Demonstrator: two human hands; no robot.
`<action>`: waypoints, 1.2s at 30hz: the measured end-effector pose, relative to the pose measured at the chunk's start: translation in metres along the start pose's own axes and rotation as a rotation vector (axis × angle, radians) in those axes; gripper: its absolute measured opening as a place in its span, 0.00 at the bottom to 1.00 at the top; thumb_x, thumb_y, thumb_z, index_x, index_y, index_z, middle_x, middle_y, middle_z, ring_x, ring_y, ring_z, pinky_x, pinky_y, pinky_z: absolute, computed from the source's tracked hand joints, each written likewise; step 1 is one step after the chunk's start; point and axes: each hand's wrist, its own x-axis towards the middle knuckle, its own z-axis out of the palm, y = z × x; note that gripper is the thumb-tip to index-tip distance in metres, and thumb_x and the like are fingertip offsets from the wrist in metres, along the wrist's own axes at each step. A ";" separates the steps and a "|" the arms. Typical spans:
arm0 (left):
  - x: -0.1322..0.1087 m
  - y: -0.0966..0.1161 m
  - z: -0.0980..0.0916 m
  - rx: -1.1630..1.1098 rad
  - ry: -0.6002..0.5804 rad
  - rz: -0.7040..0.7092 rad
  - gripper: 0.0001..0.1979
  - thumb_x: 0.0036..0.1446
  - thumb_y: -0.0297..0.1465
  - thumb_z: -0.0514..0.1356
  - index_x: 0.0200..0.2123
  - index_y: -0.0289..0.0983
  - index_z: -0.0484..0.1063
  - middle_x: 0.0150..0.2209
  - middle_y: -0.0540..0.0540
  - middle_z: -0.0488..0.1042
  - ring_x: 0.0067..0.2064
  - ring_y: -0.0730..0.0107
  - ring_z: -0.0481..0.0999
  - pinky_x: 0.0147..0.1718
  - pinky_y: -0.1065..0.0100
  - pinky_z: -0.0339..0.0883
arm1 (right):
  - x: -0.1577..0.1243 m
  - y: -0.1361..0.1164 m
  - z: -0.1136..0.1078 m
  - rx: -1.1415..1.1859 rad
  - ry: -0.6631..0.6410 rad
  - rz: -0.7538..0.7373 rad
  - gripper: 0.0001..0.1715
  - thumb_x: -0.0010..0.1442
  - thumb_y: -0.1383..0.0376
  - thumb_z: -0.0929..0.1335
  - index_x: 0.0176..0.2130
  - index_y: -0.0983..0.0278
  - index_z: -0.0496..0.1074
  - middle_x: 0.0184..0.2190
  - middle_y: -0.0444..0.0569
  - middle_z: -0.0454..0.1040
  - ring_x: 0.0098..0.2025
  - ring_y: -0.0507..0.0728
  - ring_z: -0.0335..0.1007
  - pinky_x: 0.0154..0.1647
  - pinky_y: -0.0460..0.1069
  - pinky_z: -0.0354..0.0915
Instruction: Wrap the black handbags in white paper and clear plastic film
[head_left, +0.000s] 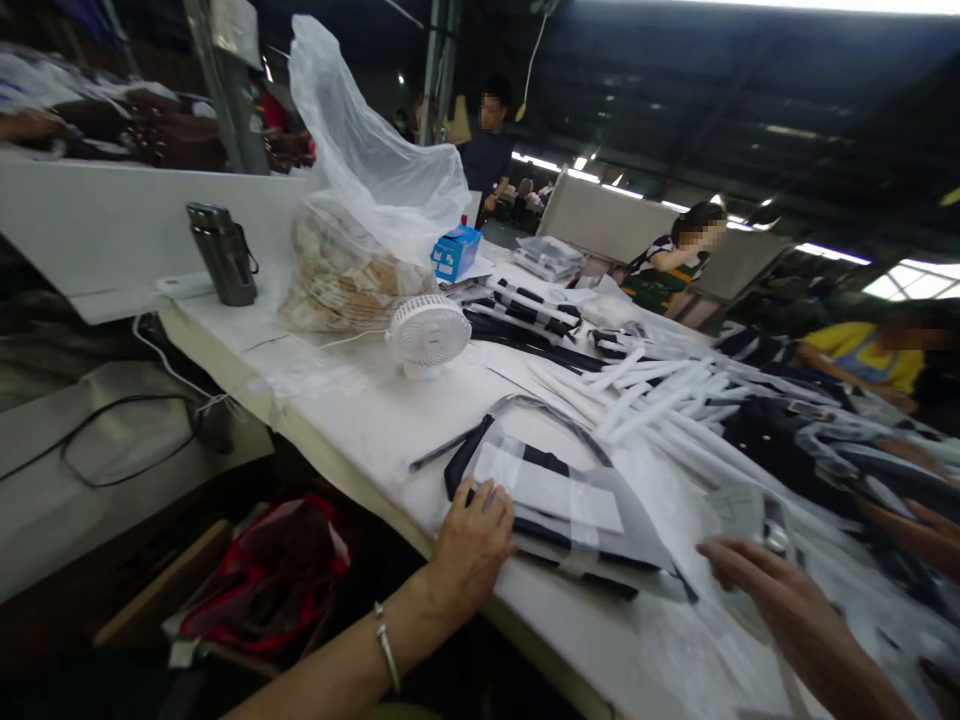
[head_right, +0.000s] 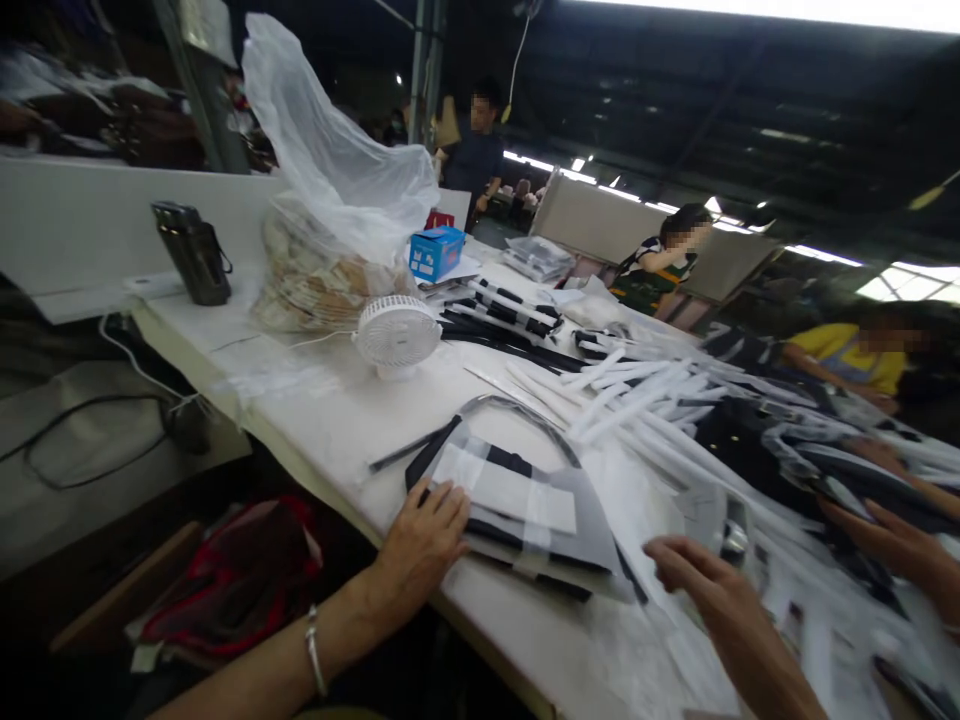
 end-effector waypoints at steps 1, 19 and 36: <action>0.000 0.000 -0.001 0.000 -0.002 0.001 0.24 0.62 0.40 0.62 0.56 0.31 0.68 0.54 0.39 0.74 0.59 0.53 0.69 0.60 0.48 0.59 | 0.004 -0.036 0.011 -0.007 -0.176 -0.077 0.23 0.50 0.43 0.67 0.24 0.58 0.74 0.24 0.50 0.73 0.32 0.62 0.71 0.37 0.54 0.67; -0.004 -0.005 0.005 -0.047 0.039 -0.006 0.21 0.68 0.39 0.54 0.57 0.32 0.68 0.56 0.40 0.73 0.59 0.52 0.68 0.59 0.47 0.58 | 0.097 -0.228 0.190 -0.785 -1.040 -0.750 0.05 0.45 0.61 0.75 0.23 0.59 0.79 0.19 0.41 0.72 0.23 0.52 0.66 0.24 0.45 0.55; -0.002 -0.007 0.003 -0.070 -0.034 -0.005 0.21 0.68 0.38 0.54 0.58 0.32 0.65 0.55 0.37 0.72 0.61 0.51 0.66 0.60 0.41 0.56 | 0.117 -0.221 0.185 -1.007 -0.621 -1.073 0.28 0.44 0.43 0.77 0.33 0.63 0.78 0.37 0.55 0.79 0.45 0.67 0.73 0.52 0.59 0.60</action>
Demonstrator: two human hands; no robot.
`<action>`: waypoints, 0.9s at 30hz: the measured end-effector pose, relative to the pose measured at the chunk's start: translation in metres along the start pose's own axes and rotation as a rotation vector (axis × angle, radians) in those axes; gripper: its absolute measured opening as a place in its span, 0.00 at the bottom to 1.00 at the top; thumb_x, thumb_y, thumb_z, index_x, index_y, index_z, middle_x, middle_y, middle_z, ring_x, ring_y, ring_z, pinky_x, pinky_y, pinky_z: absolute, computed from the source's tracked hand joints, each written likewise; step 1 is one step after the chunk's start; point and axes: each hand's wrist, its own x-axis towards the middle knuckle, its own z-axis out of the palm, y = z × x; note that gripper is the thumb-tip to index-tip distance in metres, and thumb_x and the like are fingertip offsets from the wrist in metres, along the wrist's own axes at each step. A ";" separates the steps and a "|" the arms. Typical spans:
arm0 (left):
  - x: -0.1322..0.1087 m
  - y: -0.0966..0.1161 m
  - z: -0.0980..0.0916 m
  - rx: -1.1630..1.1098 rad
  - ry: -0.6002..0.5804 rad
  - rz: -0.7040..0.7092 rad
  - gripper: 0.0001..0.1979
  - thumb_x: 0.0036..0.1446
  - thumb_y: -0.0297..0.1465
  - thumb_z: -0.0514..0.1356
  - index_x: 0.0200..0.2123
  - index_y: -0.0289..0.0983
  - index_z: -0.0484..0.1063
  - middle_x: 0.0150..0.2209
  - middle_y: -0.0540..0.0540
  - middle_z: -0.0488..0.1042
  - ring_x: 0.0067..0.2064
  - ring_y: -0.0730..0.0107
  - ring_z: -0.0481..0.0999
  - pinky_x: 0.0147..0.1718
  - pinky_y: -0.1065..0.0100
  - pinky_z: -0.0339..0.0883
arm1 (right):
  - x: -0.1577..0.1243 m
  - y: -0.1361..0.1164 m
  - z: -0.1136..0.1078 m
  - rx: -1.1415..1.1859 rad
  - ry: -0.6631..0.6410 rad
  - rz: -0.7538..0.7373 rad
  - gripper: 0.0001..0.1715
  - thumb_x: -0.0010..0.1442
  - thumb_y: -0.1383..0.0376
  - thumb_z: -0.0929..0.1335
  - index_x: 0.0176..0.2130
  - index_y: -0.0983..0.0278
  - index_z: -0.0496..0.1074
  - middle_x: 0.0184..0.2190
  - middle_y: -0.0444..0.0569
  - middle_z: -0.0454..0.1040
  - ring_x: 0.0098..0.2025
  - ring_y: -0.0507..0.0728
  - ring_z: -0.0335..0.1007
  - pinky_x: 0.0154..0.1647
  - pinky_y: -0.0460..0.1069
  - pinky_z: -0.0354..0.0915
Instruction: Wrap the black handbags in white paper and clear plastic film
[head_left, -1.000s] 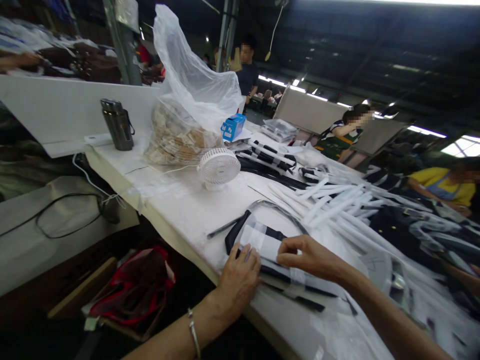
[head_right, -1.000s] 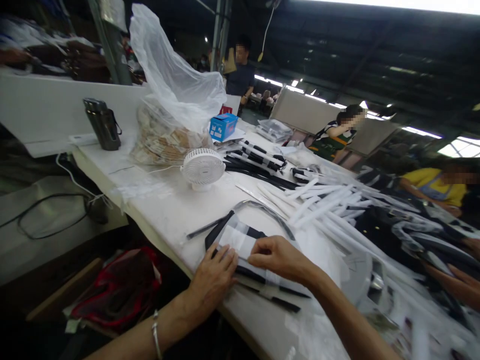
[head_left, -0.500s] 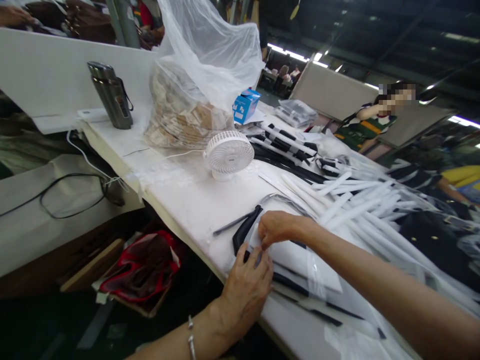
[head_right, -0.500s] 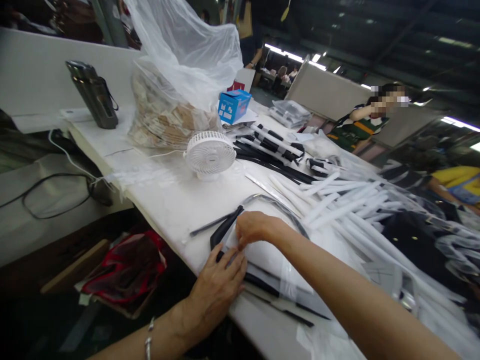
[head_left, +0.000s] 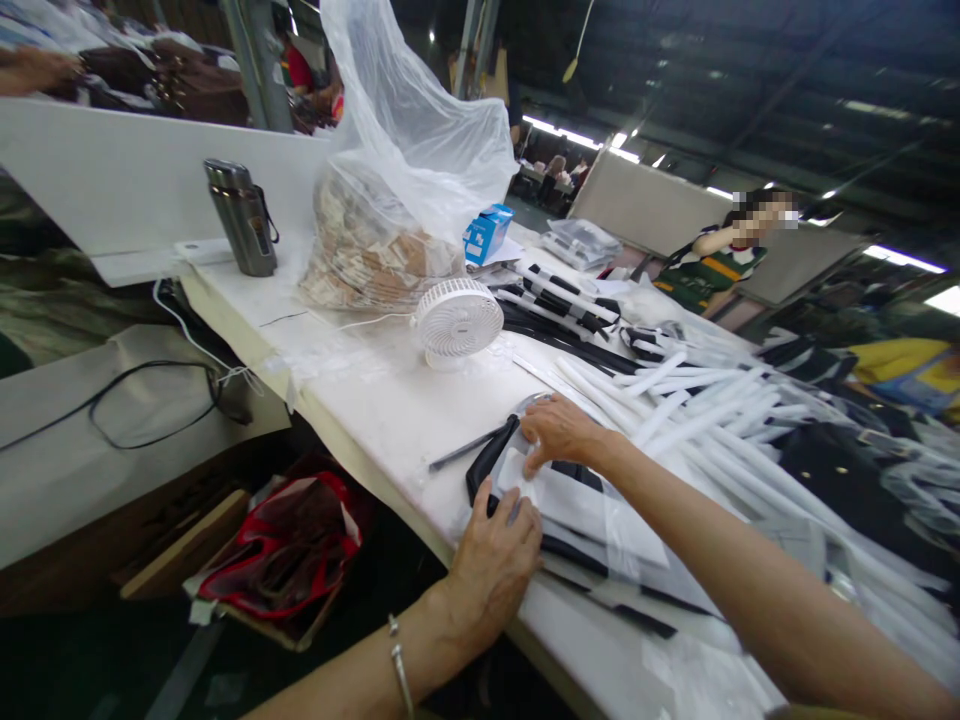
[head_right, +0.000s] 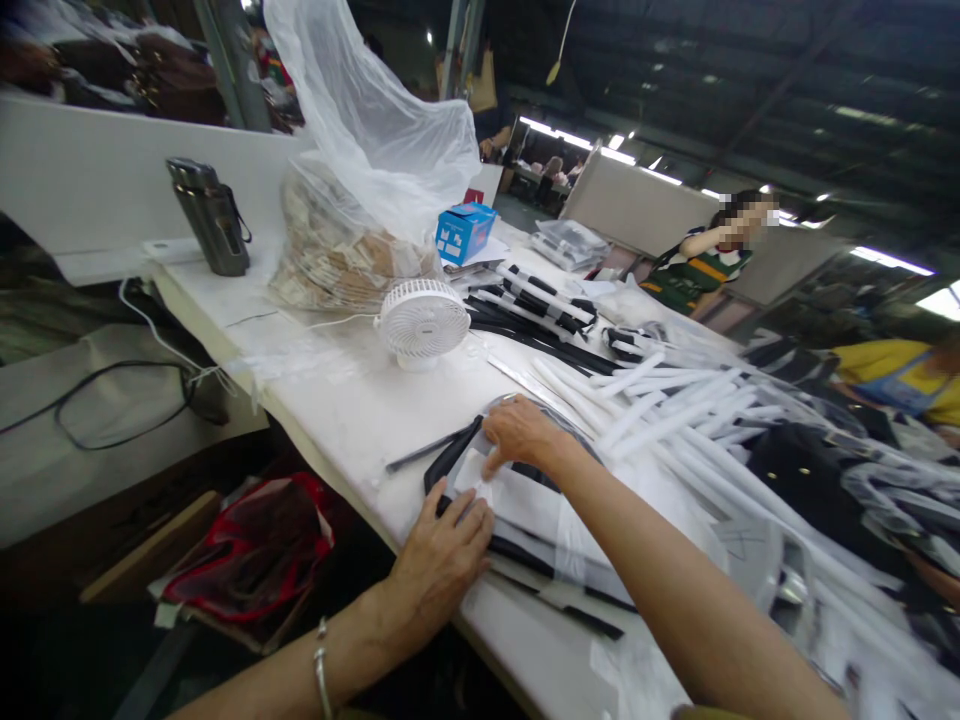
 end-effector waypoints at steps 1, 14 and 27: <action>0.000 0.000 -0.001 0.004 0.001 0.003 0.21 0.67 0.38 0.55 0.58 0.32 0.65 0.55 0.36 0.72 0.61 0.50 0.66 0.60 0.41 0.56 | -0.005 0.007 0.005 0.070 0.057 0.072 0.29 0.44 0.44 0.78 0.37 0.62 0.78 0.41 0.54 0.78 0.48 0.67 0.72 0.53 0.59 0.61; 0.017 -0.009 -0.022 -0.128 -0.005 -0.004 0.13 0.62 0.41 0.62 0.43 0.37 0.70 0.40 0.48 0.75 0.46 0.60 0.74 0.57 0.51 0.59 | -0.074 0.020 0.051 0.585 0.428 0.497 0.34 0.62 0.52 0.66 0.62 0.63 0.64 0.62 0.57 0.66 0.63 0.64 0.62 0.65 0.59 0.56; 0.037 -0.034 0.003 -0.020 0.124 -0.001 0.16 0.66 0.35 0.57 0.55 0.37 0.67 0.57 0.43 0.72 0.65 0.55 0.62 0.63 0.49 0.54 | -0.186 -0.042 0.160 0.350 0.408 0.583 0.38 0.68 0.45 0.55 0.68 0.62 0.55 0.69 0.52 0.53 0.70 0.65 0.48 0.70 0.66 0.47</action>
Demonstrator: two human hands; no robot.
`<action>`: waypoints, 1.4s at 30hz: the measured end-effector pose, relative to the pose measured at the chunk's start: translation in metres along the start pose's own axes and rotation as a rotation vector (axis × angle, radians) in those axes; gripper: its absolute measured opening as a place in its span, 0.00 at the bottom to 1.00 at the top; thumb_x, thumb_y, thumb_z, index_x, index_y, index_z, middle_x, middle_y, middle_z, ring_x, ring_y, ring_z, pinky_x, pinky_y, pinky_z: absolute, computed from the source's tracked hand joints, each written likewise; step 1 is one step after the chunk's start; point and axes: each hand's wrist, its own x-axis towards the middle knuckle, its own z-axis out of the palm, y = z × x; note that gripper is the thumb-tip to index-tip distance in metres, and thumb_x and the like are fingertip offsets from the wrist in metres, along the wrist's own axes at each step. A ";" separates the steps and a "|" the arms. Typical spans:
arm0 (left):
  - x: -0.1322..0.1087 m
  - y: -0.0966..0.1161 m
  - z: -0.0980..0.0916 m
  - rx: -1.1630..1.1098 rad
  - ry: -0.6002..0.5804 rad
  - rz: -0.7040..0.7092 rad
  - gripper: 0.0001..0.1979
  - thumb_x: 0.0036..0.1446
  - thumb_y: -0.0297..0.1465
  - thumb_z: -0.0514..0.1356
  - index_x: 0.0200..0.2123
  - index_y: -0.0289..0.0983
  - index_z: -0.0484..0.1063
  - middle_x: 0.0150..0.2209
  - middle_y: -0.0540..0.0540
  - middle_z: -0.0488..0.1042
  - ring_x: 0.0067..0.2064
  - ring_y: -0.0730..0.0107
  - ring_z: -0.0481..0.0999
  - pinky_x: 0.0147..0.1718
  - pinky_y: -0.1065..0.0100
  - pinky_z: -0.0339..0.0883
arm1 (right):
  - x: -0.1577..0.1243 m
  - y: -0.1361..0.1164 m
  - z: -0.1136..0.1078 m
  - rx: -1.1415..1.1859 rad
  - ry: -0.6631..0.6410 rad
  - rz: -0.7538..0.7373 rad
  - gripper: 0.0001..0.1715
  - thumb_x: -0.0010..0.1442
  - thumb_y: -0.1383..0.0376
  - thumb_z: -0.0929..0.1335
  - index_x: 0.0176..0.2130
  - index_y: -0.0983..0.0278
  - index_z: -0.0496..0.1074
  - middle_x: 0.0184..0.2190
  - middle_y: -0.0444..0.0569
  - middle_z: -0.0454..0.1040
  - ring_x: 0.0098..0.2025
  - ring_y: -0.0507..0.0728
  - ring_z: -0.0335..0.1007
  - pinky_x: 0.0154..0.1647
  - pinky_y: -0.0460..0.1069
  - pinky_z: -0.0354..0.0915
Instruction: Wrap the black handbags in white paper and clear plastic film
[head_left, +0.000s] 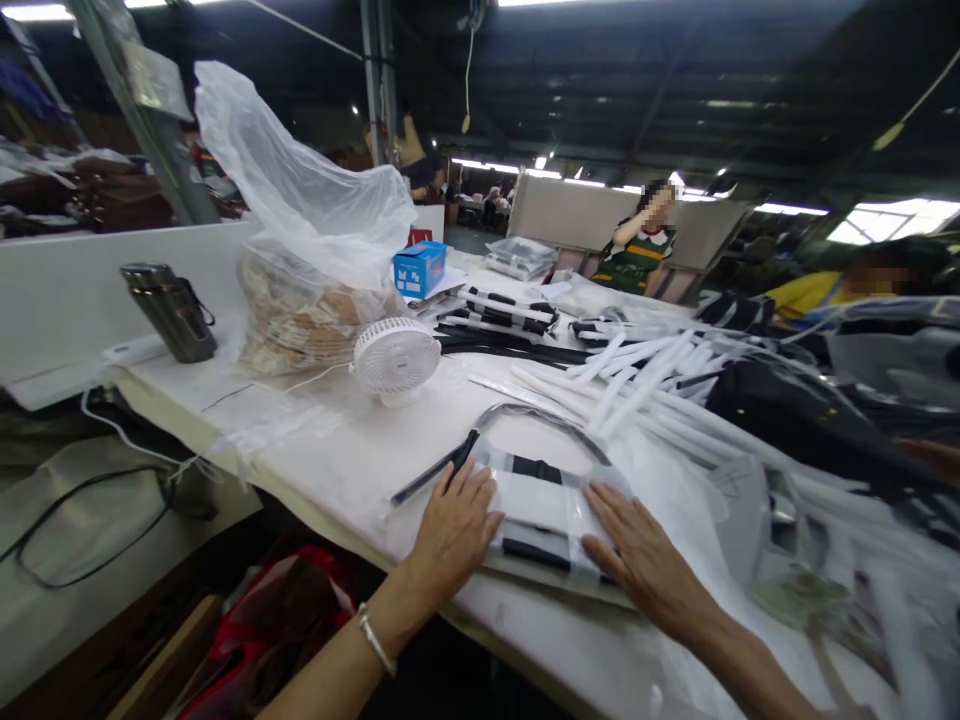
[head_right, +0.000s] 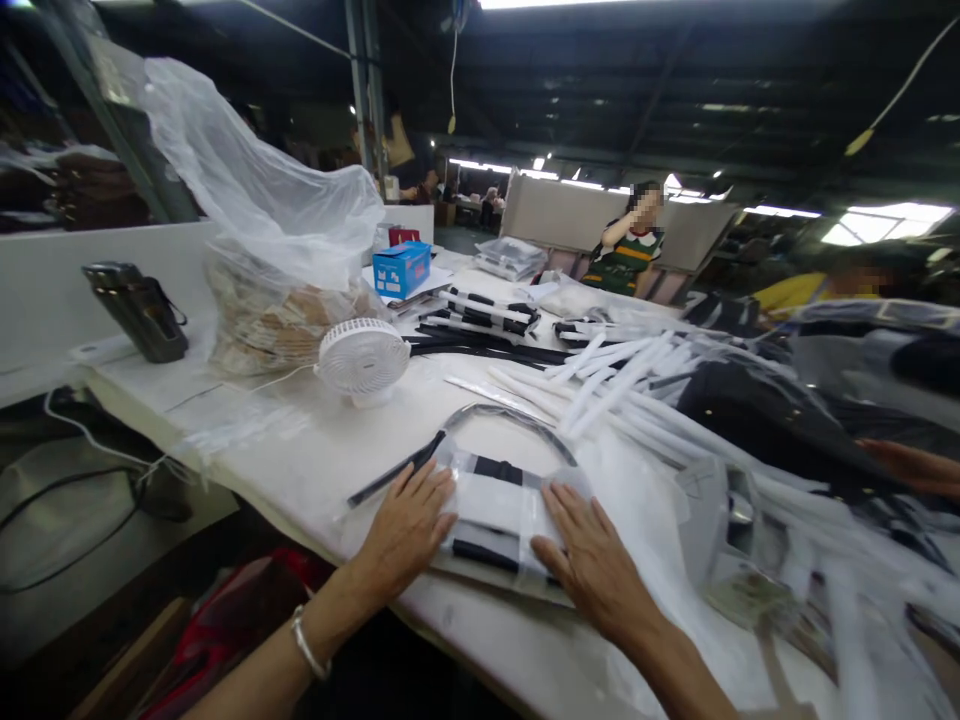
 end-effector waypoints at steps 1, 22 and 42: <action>-0.002 -0.002 0.002 -0.009 -0.014 -0.007 0.17 0.66 0.35 0.56 0.56 0.37 0.67 0.58 0.44 0.72 0.64 0.55 0.62 0.63 0.49 0.55 | -0.003 -0.001 0.011 -0.029 0.087 -0.013 0.38 0.69 0.46 0.56 0.68 0.62 0.55 0.69 0.52 0.54 0.70 0.65 0.48 0.69 0.66 0.48; 0.008 -0.044 -0.010 -0.064 0.172 0.248 0.21 0.68 0.39 0.50 0.61 0.38 0.64 0.59 0.39 0.70 0.65 0.50 0.63 0.60 0.45 0.62 | -0.030 0.008 -0.056 0.550 0.437 0.278 0.40 0.67 0.45 0.57 0.66 0.66 0.58 0.67 0.57 0.58 0.69 0.63 0.52 0.70 0.64 0.48; 0.043 0.112 0.033 -0.106 -0.057 0.549 0.21 0.65 0.25 0.52 0.61 0.35 0.62 0.60 0.40 0.70 0.61 0.58 0.69 0.58 0.51 0.65 | -0.061 0.000 -0.001 0.840 0.484 0.558 0.25 0.49 0.63 0.70 0.49 0.62 0.72 0.48 0.51 0.76 0.50 0.62 0.72 0.55 0.57 0.67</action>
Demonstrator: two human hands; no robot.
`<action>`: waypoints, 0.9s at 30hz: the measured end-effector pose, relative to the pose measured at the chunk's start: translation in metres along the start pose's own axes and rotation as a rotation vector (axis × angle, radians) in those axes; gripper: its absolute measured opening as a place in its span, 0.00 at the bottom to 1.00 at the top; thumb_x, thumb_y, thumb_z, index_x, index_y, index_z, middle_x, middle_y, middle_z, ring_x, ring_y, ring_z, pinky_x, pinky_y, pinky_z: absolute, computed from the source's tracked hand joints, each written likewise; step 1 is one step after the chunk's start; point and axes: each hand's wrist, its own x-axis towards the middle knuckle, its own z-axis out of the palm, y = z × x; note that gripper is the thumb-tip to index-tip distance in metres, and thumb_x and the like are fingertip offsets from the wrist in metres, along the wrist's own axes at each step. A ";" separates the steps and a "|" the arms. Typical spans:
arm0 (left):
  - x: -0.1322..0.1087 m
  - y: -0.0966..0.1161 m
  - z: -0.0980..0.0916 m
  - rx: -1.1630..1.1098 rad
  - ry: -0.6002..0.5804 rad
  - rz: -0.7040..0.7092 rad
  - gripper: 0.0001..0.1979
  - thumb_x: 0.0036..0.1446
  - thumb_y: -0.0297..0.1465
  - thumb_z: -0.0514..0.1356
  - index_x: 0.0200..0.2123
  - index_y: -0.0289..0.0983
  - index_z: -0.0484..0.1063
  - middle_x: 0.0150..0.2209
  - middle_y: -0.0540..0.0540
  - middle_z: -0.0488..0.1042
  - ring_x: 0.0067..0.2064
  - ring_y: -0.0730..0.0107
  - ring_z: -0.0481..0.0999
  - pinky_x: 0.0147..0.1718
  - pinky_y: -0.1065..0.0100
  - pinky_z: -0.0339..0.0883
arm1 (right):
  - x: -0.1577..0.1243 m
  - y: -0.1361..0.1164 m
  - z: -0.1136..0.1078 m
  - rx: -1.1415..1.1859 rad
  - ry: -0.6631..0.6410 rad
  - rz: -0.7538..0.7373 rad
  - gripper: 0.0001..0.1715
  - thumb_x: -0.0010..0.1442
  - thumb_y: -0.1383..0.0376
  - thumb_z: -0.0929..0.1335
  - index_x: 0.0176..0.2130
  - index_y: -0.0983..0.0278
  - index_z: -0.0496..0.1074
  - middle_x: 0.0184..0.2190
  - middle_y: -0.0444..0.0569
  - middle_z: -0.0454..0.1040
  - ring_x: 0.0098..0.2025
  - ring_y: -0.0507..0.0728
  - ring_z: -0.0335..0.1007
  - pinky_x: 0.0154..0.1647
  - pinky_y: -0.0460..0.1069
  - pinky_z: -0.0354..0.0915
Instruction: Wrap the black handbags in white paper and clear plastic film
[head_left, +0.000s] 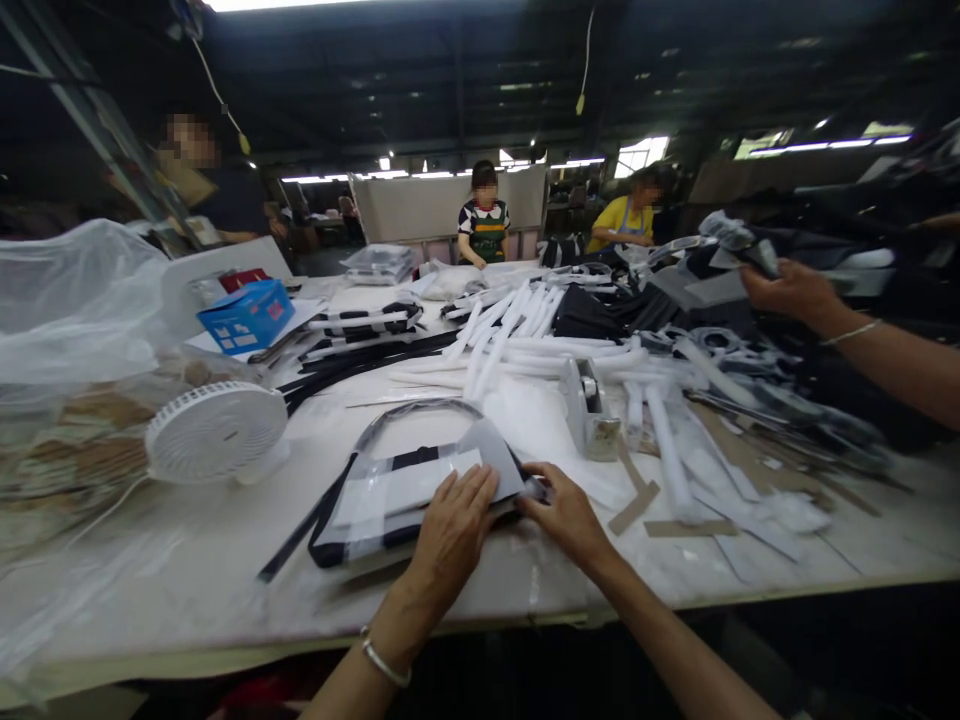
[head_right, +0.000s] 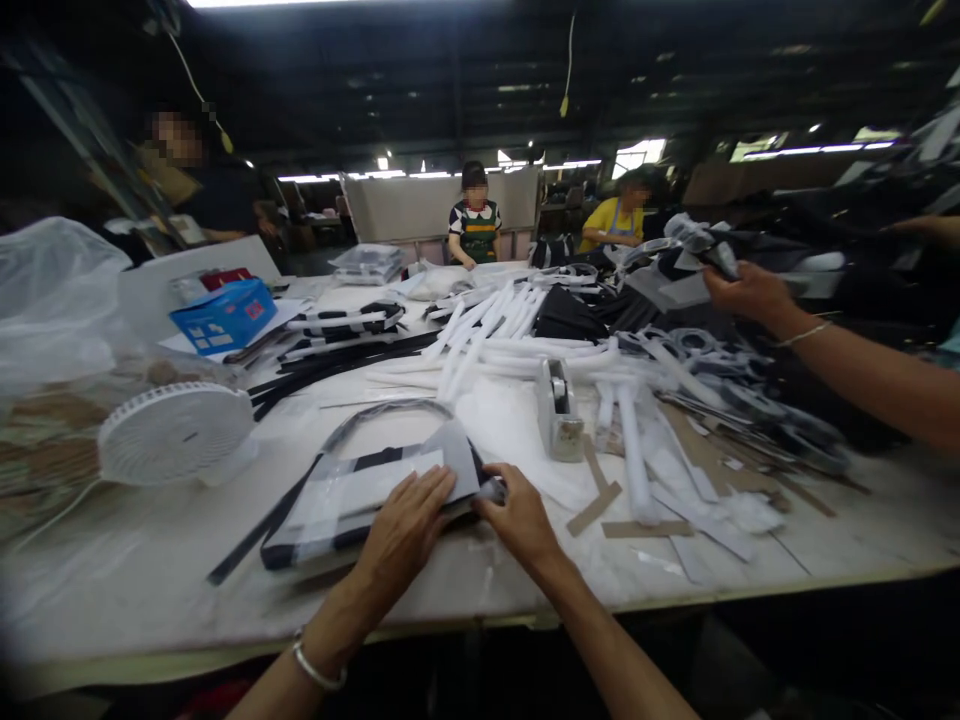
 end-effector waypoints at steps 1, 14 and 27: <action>-0.002 -0.001 0.004 -0.005 -0.010 0.001 0.21 0.66 0.24 0.50 0.61 0.36 0.62 0.60 0.41 0.70 0.61 0.59 0.70 0.58 0.52 0.65 | 0.002 0.004 0.002 0.005 0.006 0.017 0.23 0.49 0.63 0.71 0.47 0.62 0.72 0.46 0.50 0.76 0.48 0.61 0.72 0.53 0.56 0.67; -0.008 -0.013 0.017 0.097 -0.003 0.124 0.30 0.59 0.17 0.46 0.62 0.40 0.64 0.60 0.44 0.71 0.59 0.59 0.72 0.56 0.55 0.66 | 0.017 0.006 -0.017 -0.055 -0.028 -0.045 0.16 0.49 0.73 0.66 0.38 0.60 0.76 0.39 0.46 0.78 0.43 0.58 0.75 0.50 0.53 0.70; -0.010 -0.008 0.022 0.035 -0.003 0.104 0.25 0.63 0.24 0.50 0.62 0.42 0.65 0.63 0.45 0.67 0.62 0.61 0.68 0.60 0.56 0.59 | -0.014 -0.019 0.031 -0.353 -0.208 -0.460 0.38 0.70 0.50 0.58 0.68 0.71 0.54 0.68 0.60 0.56 0.70 0.63 0.49 0.72 0.65 0.43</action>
